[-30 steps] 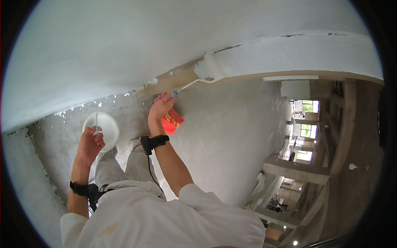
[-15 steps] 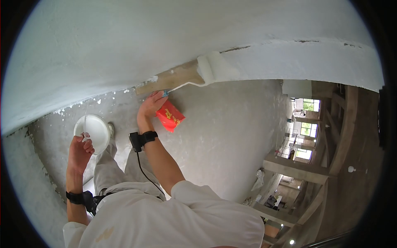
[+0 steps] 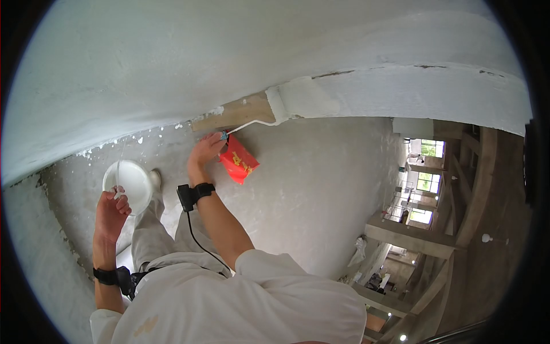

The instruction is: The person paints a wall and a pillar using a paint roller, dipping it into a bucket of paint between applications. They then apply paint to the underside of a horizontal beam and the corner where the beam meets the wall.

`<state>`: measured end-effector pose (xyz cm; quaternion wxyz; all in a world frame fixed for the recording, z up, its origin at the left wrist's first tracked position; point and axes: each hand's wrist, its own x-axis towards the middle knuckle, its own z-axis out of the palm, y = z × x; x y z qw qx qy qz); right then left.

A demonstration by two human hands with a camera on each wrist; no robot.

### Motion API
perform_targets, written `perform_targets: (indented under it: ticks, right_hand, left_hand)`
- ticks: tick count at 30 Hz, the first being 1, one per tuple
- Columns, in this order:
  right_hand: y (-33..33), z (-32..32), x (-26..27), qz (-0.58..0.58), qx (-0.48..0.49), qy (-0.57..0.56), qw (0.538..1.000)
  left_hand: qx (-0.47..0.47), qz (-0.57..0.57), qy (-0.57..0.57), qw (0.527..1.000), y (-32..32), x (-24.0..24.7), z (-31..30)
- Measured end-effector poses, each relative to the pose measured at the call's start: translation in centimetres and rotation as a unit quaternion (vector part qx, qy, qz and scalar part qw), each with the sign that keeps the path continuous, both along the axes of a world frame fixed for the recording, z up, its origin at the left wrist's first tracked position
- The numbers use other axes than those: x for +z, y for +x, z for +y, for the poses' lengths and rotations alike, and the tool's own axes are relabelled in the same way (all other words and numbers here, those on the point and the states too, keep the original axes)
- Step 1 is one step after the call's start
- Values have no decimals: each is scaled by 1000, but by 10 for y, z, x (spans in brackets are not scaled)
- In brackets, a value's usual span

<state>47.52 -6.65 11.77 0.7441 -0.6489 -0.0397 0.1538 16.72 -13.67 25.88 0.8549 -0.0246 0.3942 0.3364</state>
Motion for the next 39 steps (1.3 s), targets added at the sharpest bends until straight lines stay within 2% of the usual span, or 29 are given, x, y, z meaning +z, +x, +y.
perform_targets:
  ticks: [1,3,7,13,15,18,23,28,30,34,36,37,39]
  right_hand:
    - [-3,0,13,-1,1,1,1000]
    - [-10,-5,42,89,-5,37,995]
    - [-11,-15,69,83,6,43,996]
    - [-10,2,121,33,-22,82,996]
    - [8,13,137,-27,-4,115,993]
    - [24,21,182,-67,4,79,995]
    - [25,9,218,-61,21,80,995]
    - [25,2,203,-60,16,62,996]
    - [24,0,175,-88,6,-10,996]
    - [10,-9,113,-57,-20,-11,998]
    - [3,-14,97,-62,-5,-68,996]
    - [2,-15,96,-64,-5,-66,996]
    - [-4,-13,100,25,3,20,999]
  left_hand:
    - [1,-1,1,1000,0,1,0]
    - [0,21,0,1000,0,3,-2]
    - [4,11,-2,1000,-5,0,-6]
    - [0,10,2,1000,-9,-3,-10]
    - [-4,16,6,1000,-10,-4,-11]
    - [-12,27,12,999,-10,-5,-13]
    - [-11,14,11,1000,-10,-7,-14]
    - [-17,10,15,1000,-9,-4,-15]
    - [-3,19,-7,1000,-8,-10,-16]
    - [-2,12,1,1000,-8,-7,-16]
    - [0,16,2,1000,-7,-7,-17]
    - [0,15,3,1000,-8,-8,-17]
    - [-1,1,-1,1000,-11,-11,-18]
